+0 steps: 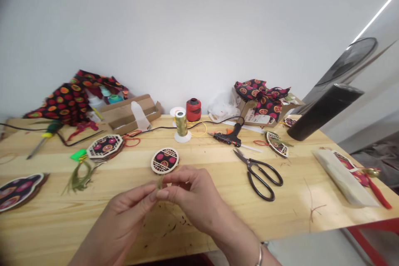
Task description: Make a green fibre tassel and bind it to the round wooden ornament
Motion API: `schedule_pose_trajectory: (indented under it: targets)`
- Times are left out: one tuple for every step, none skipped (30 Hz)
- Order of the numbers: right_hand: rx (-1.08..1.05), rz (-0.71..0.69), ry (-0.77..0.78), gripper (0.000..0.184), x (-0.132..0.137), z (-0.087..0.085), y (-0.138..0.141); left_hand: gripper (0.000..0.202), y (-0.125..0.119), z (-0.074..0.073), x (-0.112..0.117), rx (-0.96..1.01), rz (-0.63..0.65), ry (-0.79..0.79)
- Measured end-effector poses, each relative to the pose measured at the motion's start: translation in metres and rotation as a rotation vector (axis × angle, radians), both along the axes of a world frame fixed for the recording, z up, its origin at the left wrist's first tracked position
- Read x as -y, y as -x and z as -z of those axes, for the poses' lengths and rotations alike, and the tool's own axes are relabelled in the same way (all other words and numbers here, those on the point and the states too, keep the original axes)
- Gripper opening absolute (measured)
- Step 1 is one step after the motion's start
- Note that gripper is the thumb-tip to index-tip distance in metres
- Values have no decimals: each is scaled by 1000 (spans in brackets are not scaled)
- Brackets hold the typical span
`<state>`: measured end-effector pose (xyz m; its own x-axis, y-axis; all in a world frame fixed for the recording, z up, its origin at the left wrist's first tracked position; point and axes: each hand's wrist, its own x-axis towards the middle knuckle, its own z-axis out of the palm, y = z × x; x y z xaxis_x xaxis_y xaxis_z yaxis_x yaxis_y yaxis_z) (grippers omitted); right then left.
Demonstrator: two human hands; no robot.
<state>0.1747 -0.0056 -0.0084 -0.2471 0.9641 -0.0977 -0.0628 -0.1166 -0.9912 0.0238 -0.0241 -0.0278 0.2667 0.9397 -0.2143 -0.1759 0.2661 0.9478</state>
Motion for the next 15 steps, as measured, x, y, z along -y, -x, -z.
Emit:
schedule_pose_trajectory:
  targets:
    - [-48,-27,41,17,-1,1,0,21,0,0,0,2,5,2]
    - [-92,-52,79,17,-2,2,0,21,1,0,1,-1,11,5]
    - [-134,-67,116,18,-3,2,0,21,1,0,1,-9,16,7]
    - [-167,-75,151,19,-4,2,-1,21,1,0,2,-21,19,5]
    - [-189,-76,178,20,-4,2,0,21,1,0,2,-37,20,2]
    - [-196,-76,196,21,-4,2,0,21,1,0,2,-53,20,-6]
    - [-196,-72,206,21,-4,2,0,21,1,0,3,-69,20,-16]
    - [-191,-66,206,20,-4,1,1,21,1,0,3,-87,21,-23]
    - [-181,-60,200,20,-5,1,2,22,1,0,3,-103,22,-28]
    - [-164,-54,185,20,-5,0,2,22,1,0,3,-117,23,-31]
    - [-147,-46,166,21,-5,-1,2,21,1,0,2,-126,24,-35]
    - [-130,-42,140,20,-5,-1,3,21,1,0,2,-130,23,-42]
    - [-112,-37,110,19,-5,-2,3,20,1,0,1,-130,18,-51]
    - [-92,-32,73,17,-5,-3,2,19,1,0,0,-127,3,-67]
    - [-72,-26,30,16,-5,-4,2,18,1,0,-2,-125,-18,-86]
